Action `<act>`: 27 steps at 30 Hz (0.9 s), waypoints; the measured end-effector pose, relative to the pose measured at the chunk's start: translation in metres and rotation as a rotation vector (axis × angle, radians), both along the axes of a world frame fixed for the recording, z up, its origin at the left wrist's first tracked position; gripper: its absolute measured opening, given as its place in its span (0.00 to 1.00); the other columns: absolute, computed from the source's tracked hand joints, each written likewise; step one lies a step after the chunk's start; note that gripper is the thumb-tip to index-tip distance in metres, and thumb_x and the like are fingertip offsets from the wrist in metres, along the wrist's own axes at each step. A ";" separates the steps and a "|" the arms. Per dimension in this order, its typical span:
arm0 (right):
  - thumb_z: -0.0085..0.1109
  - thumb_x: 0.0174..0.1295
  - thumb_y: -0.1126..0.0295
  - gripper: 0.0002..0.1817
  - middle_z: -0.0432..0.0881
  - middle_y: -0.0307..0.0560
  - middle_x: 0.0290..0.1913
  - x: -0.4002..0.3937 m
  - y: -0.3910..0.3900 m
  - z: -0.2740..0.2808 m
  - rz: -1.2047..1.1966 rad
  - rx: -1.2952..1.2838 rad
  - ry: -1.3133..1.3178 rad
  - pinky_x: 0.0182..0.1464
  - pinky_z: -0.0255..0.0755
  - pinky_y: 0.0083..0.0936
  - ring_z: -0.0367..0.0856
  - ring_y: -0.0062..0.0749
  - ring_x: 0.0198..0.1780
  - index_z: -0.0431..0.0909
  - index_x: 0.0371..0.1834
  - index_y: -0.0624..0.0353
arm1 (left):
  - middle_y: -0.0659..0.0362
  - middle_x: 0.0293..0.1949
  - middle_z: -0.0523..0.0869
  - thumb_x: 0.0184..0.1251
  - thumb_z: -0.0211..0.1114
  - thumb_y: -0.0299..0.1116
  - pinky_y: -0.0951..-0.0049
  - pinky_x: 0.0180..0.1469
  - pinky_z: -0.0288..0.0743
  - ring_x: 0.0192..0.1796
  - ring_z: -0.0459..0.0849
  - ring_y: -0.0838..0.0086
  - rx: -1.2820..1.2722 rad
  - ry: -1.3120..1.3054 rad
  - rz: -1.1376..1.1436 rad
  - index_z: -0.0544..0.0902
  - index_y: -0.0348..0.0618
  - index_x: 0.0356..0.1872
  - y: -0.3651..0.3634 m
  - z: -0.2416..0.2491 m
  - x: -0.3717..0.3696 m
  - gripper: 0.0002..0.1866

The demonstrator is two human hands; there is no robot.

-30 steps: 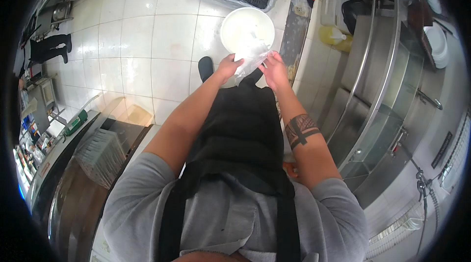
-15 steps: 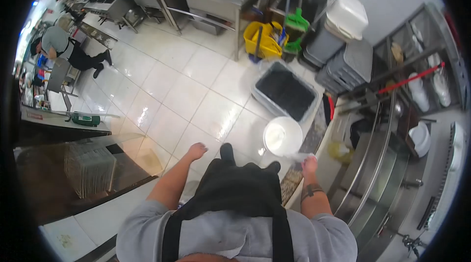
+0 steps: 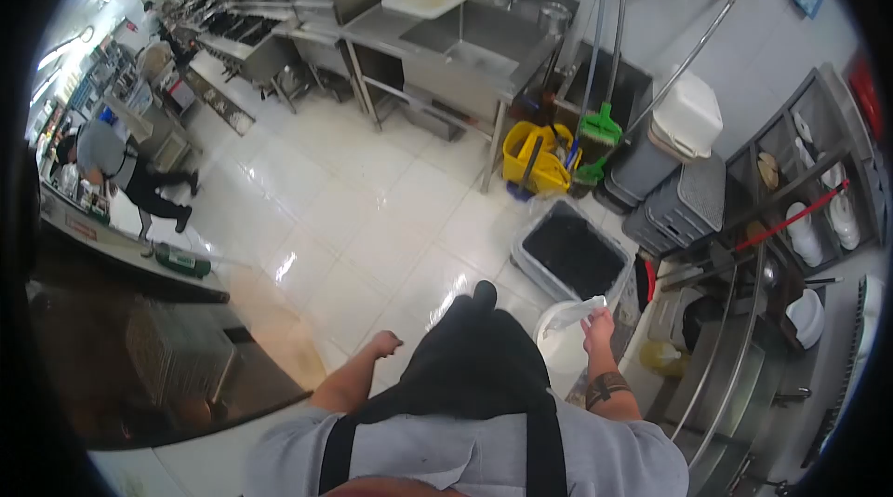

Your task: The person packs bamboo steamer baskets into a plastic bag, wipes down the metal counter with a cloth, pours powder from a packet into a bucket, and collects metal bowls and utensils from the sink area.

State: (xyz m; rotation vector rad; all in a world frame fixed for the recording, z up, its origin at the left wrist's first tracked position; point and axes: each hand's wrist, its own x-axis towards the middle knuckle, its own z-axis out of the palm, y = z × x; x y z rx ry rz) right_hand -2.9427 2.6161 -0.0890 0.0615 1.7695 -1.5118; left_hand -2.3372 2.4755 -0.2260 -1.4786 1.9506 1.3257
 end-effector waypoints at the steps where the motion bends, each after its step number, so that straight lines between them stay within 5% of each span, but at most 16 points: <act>1: 0.49 0.75 0.65 0.09 0.79 0.37 0.53 0.000 -0.024 -0.001 -0.009 -0.025 0.004 0.61 0.74 0.43 0.77 0.36 0.55 0.74 0.54 0.47 | 0.41 0.44 0.89 0.66 0.65 0.54 0.54 0.52 0.81 0.46 0.89 0.48 -0.006 -0.036 0.088 0.89 0.35 0.36 -0.022 0.026 -0.034 0.26; 3: 0.49 0.76 0.64 0.08 0.80 0.38 0.53 0.003 -0.073 -0.001 0.088 -0.086 -0.009 0.62 0.74 0.44 0.78 0.36 0.57 0.74 0.54 0.48 | 0.41 0.46 0.89 0.65 0.66 0.54 0.53 0.59 0.77 0.55 0.86 0.48 -0.031 0.120 0.127 0.89 0.37 0.43 -0.065 0.041 -0.073 0.26; 7: 0.48 0.77 0.69 0.07 0.82 0.39 0.52 0.013 -0.182 0.007 0.215 -0.247 -0.027 0.62 0.75 0.44 0.81 0.34 0.55 0.77 0.49 0.50 | 0.43 0.50 0.89 0.65 0.66 0.55 0.57 0.61 0.78 0.55 0.86 0.49 -0.131 0.187 0.057 0.85 0.38 0.54 -0.153 0.088 -0.115 0.30; 13: 0.55 0.74 0.69 0.04 0.80 0.33 0.41 0.041 -0.347 0.029 0.435 -0.198 0.011 0.55 0.78 0.34 0.80 0.26 0.49 0.80 0.42 0.51 | 0.45 0.48 0.90 0.63 0.68 0.51 0.58 0.59 0.80 0.53 0.88 0.52 -0.139 0.121 0.270 0.86 0.38 0.53 -0.248 0.104 -0.079 0.27; 18: 0.58 0.74 0.68 0.08 0.79 0.38 0.44 0.092 -0.486 0.067 0.650 -0.263 0.041 0.54 0.83 0.37 0.80 0.27 0.51 0.81 0.49 0.58 | 0.45 0.45 0.91 0.60 0.70 0.45 0.60 0.57 0.81 0.52 0.89 0.55 -0.223 0.097 0.547 0.86 0.37 0.52 -0.300 0.134 -0.075 0.25; 20: 0.59 0.73 0.68 0.10 0.80 0.40 0.46 0.123 -0.534 0.086 0.679 -0.290 0.024 0.55 0.84 0.36 0.81 0.28 0.51 0.81 0.51 0.60 | 0.46 0.48 0.89 0.60 0.72 0.42 0.60 0.56 0.82 0.50 0.88 0.54 -0.384 0.283 0.582 0.84 0.36 0.55 -0.338 0.143 -0.095 0.25; 24: 0.61 0.73 0.68 0.14 0.81 0.43 0.48 0.183 -0.623 0.101 0.771 -0.368 0.008 0.57 0.85 0.35 0.82 0.30 0.51 0.82 0.56 0.65 | 0.44 0.55 0.79 0.58 0.75 0.40 0.58 0.55 0.80 0.57 0.79 0.49 -0.798 0.526 0.388 0.72 0.33 0.65 -0.449 0.244 -0.175 0.36; 27: 0.59 0.75 0.70 0.12 0.83 0.44 0.51 0.218 -0.671 0.148 0.691 -0.404 -0.120 0.57 0.83 0.33 0.83 0.30 0.51 0.81 0.55 0.65 | 0.43 0.52 0.80 0.57 0.73 0.35 0.54 0.54 0.79 0.58 0.78 0.47 -1.086 0.556 0.184 0.72 0.33 0.61 -0.541 0.320 -0.210 0.32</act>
